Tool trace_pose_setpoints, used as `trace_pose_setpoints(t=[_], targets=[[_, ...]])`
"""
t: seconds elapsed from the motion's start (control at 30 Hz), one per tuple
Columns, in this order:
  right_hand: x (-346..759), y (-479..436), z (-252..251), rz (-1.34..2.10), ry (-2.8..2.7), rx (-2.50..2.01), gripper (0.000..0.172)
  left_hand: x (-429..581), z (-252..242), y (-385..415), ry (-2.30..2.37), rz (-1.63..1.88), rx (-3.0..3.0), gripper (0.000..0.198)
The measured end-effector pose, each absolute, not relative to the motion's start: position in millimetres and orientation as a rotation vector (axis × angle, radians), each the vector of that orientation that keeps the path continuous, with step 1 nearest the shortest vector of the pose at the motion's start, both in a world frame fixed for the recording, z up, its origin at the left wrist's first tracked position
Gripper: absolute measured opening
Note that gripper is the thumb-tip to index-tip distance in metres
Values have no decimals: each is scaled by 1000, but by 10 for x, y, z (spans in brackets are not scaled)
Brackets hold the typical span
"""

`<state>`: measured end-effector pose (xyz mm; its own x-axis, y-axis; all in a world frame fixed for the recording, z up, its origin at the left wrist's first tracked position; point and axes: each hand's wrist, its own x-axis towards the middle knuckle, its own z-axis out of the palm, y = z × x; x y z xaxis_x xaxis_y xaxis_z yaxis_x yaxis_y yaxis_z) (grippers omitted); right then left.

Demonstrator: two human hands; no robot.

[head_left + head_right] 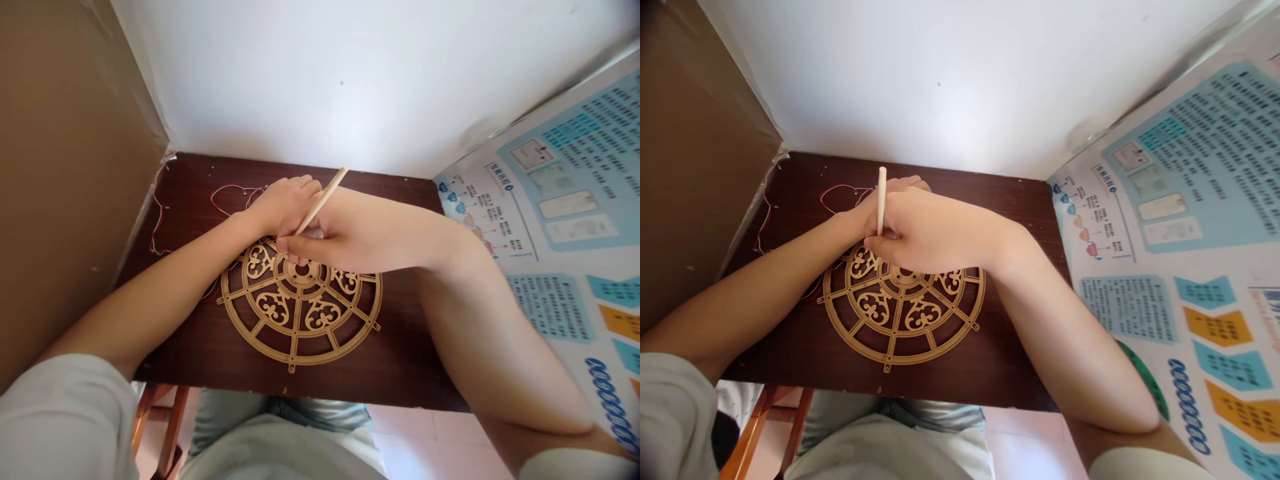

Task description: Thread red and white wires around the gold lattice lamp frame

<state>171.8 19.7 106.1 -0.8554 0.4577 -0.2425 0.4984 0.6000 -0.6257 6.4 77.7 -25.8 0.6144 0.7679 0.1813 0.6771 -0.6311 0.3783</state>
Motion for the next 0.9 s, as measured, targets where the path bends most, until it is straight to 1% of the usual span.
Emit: trace_pose_setpoints(t=[0.1, 0.2, 0.27, 0.47, 0.57, 0.67, 0.8, 0.9], targets=[[1704, 182, 1053, -1089, 2735, 827, 24, 65, -288, 776, 1245, 473, 2611, 16], [1693, 171, 1035, -1052, 2771, 765, 23, 62, -305, 771, 1293, 469, 2619, 25], [1681, 161, 1025, -1052, 2768, 734, 23, 58, -305, 772, 1281, 450, 2633, 24], [1623, 118, 1010, -1020, 2726, 772, 30, 24, -259, 784, 1268, 392, 2653, 17], [1618, 137, 983, -1045, 2747, 849, 30, 10, -237, 781, 1249, 361, 2647, 21], [1645, 178, 960, -1026, 2822, 892, 26, 25, -248, 777, 1265, 368, 2652, 23], [1704, 213, 960, -1020, 2843, 895, 21, 58, -291, 776, 1295, 375, 2668, 31], [1727, 197, 985, -988, 2828, 867, 23, 59, -302, 767, 1295, 396, 2679, 33]])
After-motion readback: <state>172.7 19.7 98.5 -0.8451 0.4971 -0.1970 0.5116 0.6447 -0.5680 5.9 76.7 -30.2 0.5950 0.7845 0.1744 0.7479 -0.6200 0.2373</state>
